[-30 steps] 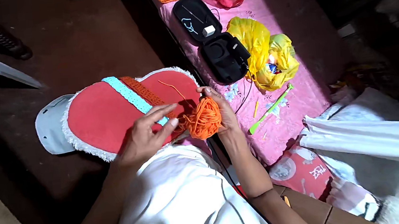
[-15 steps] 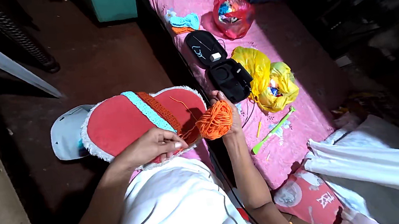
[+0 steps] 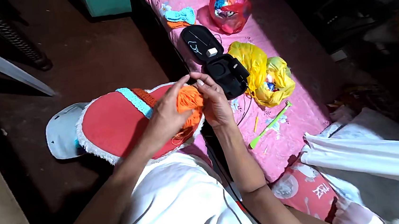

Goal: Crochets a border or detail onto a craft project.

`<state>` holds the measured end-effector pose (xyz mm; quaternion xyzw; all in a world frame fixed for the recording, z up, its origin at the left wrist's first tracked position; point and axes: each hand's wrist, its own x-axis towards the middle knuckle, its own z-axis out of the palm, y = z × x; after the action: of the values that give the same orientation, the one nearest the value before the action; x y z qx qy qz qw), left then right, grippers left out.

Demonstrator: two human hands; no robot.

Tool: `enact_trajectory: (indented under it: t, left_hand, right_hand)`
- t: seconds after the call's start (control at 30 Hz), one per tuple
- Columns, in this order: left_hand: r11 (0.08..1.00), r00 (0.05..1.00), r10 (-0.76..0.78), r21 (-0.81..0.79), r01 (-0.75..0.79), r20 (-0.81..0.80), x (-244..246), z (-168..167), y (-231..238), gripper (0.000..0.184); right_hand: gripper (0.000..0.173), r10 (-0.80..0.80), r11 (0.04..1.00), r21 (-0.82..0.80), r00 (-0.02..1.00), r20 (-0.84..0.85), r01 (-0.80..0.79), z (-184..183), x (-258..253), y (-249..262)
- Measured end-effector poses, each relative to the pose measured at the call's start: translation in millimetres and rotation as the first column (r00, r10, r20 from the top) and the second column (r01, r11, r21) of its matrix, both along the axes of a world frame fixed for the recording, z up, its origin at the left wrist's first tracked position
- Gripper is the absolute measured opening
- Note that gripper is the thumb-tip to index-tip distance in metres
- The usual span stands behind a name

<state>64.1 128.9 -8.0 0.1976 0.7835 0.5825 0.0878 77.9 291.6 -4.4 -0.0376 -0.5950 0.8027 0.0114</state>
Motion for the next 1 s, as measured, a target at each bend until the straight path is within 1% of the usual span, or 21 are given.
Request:
enact_trajectory:
  t: [0.07, 0.1, 0.13, 0.17, 0.23, 0.3, 0.37, 0.43, 0.47, 0.53, 0.57, 0.63, 0.7, 0.77, 0.83, 0.9, 1.0]
  left_hand:
    - [0.983, 0.985, 0.006, 0.179, -0.037, 0.171, -21.7, 0.8, -5.5, 0.060]
    - [0.960, 0.967, -0.006, 0.271, -0.066, 0.256, -28.8, 4.8, -9.7, 0.055]
    - [0.936, 0.951, -0.008, 0.338, -0.102, 0.308, -34.0, 8.9, -13.8, 0.052]
    - [0.916, 0.943, -0.006, 0.380, -0.128, 0.333, -37.9, 12.3, -18.2, 0.052]
    - [0.898, 0.939, -0.004, 0.414, -0.148, 0.344, -43.9, 18.5, -26.6, 0.051]
    - [0.896, 0.938, -0.009, 0.419, -0.146, 0.347, -50.1, 24.0, -36.0, 0.048]
    - [0.890, 0.933, -0.023, 0.432, -0.144, 0.358, -53.7, 26.4, -47.1, 0.046]
    - [0.871, 0.933, -0.060, 0.475, -0.124, 0.355, -55.8, 27.2, -60.1, 0.047]
    - [0.858, 0.938, -0.076, 0.502, -0.111, 0.339, -56.8, 28.4, -67.1, 0.046]
    - [0.830, 0.955, -0.082, 0.550, -0.092, 0.284, -58.5, 31.1, -84.4, 0.046]
    - [0.823, 0.967, -0.058, 0.560, -0.094, 0.247, -58.4, 32.2, -94.2, 0.046]
    - [0.785, 0.977, 0.032, 0.600, -0.156, 0.212, -55.7, 29.7, -114.8, 0.039]
    - [0.720, 0.956, 0.162, 0.634, -0.284, 0.245, -49.8, 21.7, -132.2, 0.031]
    - [0.666, 0.916, 0.256, 0.630, -0.399, 0.310, -44.6, 10.0, -146.4, 0.028]
    - [0.633, 0.887, 0.289, 0.623, -0.459, 0.360, -41.3, 0.0, -157.5, 0.028]
    - [0.603, 0.868, 0.292, 0.628, -0.492, 0.401, -39.7, -10.2, -167.1, 0.028]
    - [0.597, 0.848, 0.332, 0.604, -0.527, 0.413, -38.7, -17.5, -180.0, 0.028]
  right_hand:
    - [0.034, -0.029, 0.988, 0.145, 0.993, -0.117, 0.046, 1.9, -7.0, 5.3]
    - [0.036, -0.032, 0.981, 0.186, 0.987, -0.158, 0.061, -0.9, -11.6, 9.5]
    - [0.039, 0.001, 0.978, 0.205, 0.985, -0.171, 0.035, -5.9, -15.3, 13.0]
    - [0.042, 0.070, 0.975, 0.217, 0.985, -0.156, -0.035, -13.0, -17.4, 14.9]
    - [0.047, 0.219, 0.961, 0.190, 0.973, -0.069, -0.202, -30.9, -14.8, 12.5]
    - [0.044, 0.343, 0.926, 0.174, 0.939, -0.020, -0.335, -47.7, -12.5, 9.4]
    - [0.039, 0.468, 0.869, 0.174, 0.884, 0.009, -0.463, -57.9, -10.1, 9.8]
    - [0.039, 0.561, 0.809, 0.168, 0.825, 0.070, -0.564, -61.0, -7.0, 10.3]
    - [0.039, 0.579, 0.792, 0.169, 0.809, 0.099, -0.587, -62.2, -6.3, 10.9]
    - [0.036, 0.533, 0.805, 0.219, 0.834, 0.142, -0.551, -65.4, -5.7, 15.1]
    - [0.034, 0.473, 0.830, 0.252, 0.868, 0.154, -0.497, -66.7, -5.7, 20.6]
    - [0.028, 0.338, 0.889, 0.275, 0.929, 0.149, -0.368, -69.9, -5.0, 37.1]
    - [0.026, 0.247, 0.938, 0.216, 0.959, 0.136, -0.272, -73.2, -3.2, 57.4]
    - [0.026, 0.198, 0.965, 0.150, 0.972, 0.130, -0.216, -76.6, 1.2, 76.5]
    - [0.027, 0.167, 0.976, 0.116, 0.977, 0.131, -0.182, -81.4, 5.2, 92.4]
    - [0.026, 0.123, 0.989, 0.070, 0.983, 0.137, -0.134, -85.8, 8.5, 106.3]
    - [0.027, 0.050, 0.998, 0.022, 0.986, 0.157, -0.054, -92.0, 13.1, 125.4]
